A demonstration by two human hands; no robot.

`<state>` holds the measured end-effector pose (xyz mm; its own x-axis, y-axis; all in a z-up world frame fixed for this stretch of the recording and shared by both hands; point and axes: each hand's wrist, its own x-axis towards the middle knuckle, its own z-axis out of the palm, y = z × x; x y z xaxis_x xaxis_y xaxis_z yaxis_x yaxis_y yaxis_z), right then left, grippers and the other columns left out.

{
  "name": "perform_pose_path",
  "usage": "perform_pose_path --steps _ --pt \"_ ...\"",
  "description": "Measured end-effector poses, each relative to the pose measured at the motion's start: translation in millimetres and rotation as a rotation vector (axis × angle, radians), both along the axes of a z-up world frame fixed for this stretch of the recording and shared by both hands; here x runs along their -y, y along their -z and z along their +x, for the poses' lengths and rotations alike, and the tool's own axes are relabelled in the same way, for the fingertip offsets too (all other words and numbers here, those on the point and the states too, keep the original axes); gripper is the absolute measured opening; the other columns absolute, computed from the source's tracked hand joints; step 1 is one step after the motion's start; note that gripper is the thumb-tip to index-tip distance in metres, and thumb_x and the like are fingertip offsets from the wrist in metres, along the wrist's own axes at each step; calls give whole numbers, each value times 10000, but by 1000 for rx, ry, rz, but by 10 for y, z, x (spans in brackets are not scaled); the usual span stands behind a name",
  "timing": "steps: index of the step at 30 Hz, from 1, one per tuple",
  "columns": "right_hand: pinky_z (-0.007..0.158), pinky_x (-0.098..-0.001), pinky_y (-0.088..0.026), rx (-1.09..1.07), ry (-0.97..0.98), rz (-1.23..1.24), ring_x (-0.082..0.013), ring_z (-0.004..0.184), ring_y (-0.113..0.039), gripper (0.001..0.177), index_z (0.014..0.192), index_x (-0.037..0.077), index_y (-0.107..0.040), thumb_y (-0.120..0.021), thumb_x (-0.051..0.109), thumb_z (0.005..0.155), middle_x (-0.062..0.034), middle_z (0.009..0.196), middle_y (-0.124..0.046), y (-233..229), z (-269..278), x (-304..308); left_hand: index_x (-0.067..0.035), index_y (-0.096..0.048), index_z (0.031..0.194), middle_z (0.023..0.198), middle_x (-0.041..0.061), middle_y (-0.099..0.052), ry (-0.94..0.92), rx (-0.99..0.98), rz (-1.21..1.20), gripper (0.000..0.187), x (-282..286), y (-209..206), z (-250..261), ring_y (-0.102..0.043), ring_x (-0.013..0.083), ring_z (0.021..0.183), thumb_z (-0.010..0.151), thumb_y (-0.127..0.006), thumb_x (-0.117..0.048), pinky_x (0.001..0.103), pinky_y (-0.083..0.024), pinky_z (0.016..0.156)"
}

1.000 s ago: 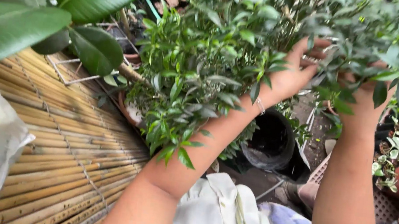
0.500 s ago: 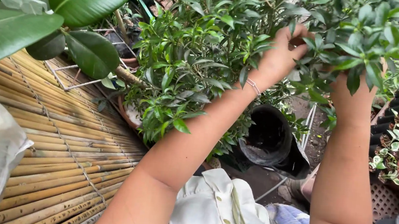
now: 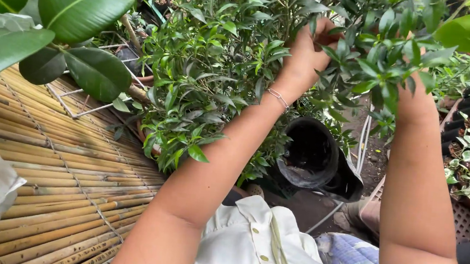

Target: The person trims a leafy green plant by hand, picking off small leaves and twigs from the branches. The person holds the plant steady with one hand while using the other to remove foliage, working through the dense leaves.

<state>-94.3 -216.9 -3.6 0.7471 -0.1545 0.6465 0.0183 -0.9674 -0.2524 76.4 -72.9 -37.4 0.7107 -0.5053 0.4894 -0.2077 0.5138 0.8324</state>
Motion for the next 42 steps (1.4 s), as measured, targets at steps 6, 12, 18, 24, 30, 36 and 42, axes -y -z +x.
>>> perform_pose_path --steps 6,12,18,24,30,36,42 --pt "1115 -394 -513 22 -128 166 -239 1173 -674 298 1296 31 -654 -717 30 1004 -115 1259 -699 -82 -31 -16 -45 -643 967 863 -4 -706 -60 35 87 124 -355 -341 -168 -675 87 809 886 -692 36 261 -566 776" --pt "951 -336 -572 68 -97 212 -211 1007 -713 237 1235 4 -646 -669 -52 1006 -128 1145 -736 -217 64 -352 -49 -585 1052 923 11 -681 -115 84 46 128 -362 -208 -205 -669 96 825 964 -649 17 280 -587 766" --pt "846 -316 -582 195 -385 1031 -191 970 -674 234 1270 -1 -593 -603 -47 1041 -106 1155 -703 -335 210 -692 -78 -525 1267 954 18 -694 -221 155 -3 315 -20 211 -82 -671 124 823 988 -646 4 297 -586 795" --pt "737 -284 -531 239 -498 1625 -214 920 -679 198 1221 7 -609 -597 -60 1035 -94 1106 -697 -248 204 -701 -98 -387 1487 1032 49 -730 -242 121 12 590 -7 142 -90 -726 143 881 960 -639 -19 314 -600 834" --pt "877 -312 -573 289 -606 1598 -227 1070 -695 192 1257 -1 -621 -608 -86 1085 -110 1222 -692 1 207 -628 -168 -682 1214 1053 29 -774 -305 372 60 310 -171 -12 -148 -769 135 951 967 -604 0 299 -625 871" --pt "869 -309 -560 319 -686 1647 -229 1077 -688 200 1258 -19 -638 -633 -56 1061 -128 1255 -693 25 216 -652 -111 -727 1129 965 32 -751 -196 221 113 244 -98 7 -109 -767 113 799 890 -735 -66 261 -639 757" --pt "900 -305 -563 308 -752 1570 -214 1072 -691 192 1239 -24 -654 -629 -56 1051 -128 1244 -701 -165 175 -766 -61 -756 1071 973 51 -741 -151 257 51 155 -25 33 -53 -753 144 869 918 -740 -39 290 -612 816"
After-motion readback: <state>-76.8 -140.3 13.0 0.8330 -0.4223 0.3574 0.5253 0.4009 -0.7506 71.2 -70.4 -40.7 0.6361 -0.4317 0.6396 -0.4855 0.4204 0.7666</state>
